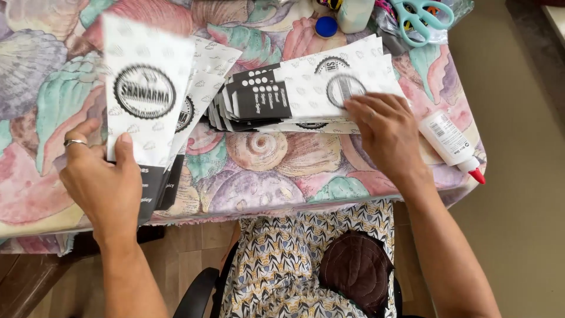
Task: The person repeatedly applies glue to the edge of a white paper wrapper and presses a black printed label onto it. They then place the finished wrapper into a growing stack. The process is repeated for multiple wrappers.
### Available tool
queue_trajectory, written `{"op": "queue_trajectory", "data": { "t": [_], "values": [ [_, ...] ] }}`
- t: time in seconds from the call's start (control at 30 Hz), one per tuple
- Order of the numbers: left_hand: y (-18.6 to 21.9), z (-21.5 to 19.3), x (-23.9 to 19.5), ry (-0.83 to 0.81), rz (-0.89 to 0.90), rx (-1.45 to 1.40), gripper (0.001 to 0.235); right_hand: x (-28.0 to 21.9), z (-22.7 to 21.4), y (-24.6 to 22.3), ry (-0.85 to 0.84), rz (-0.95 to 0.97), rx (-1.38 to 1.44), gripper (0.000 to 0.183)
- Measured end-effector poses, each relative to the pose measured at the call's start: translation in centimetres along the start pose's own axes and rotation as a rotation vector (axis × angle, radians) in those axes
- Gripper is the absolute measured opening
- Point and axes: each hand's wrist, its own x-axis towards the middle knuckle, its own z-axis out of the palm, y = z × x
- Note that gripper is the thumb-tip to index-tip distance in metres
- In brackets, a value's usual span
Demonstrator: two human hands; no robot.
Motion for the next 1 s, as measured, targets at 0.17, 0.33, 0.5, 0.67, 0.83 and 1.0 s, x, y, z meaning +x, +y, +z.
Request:
{"op": "queue_trajectory", "data": {
  "t": [0.17,0.33,0.5,0.67,0.83,1.0],
  "values": [
    [-0.1,1.3,-1.7,0.08,0.289,0.61,0.039,-6.6,-2.9,-3.3,0.087,-0.022,-0.01,0.016],
    [7.0,5.6,-5.9,-0.24,0.512,-0.219,0.021,-9.1,-4.5,-5.2,-0.059,0.063,0.032,0.024],
    [10.3,9.6,-10.1,-0.498,0.912,-0.188,0.027,-9.3,-7.8,-0.8,0.042,0.425,-0.002,0.028],
    [10.6,11.0,-10.4,-0.552,0.939,-0.189,0.036,-7.6,-9.3,5.8,-0.354,1.033,-0.076,0.071],
    [10.3,11.1,-11.2,-0.529,0.907,-0.122,0.03,-7.6,-10.6,3.7,-0.13,1.198,0.269,0.044],
    [10.8,11.3,-10.1,-0.553,0.868,-0.147,0.019,-12.9,-10.9,3.1,0.496,1.003,0.669,0.031]
  ]
}}
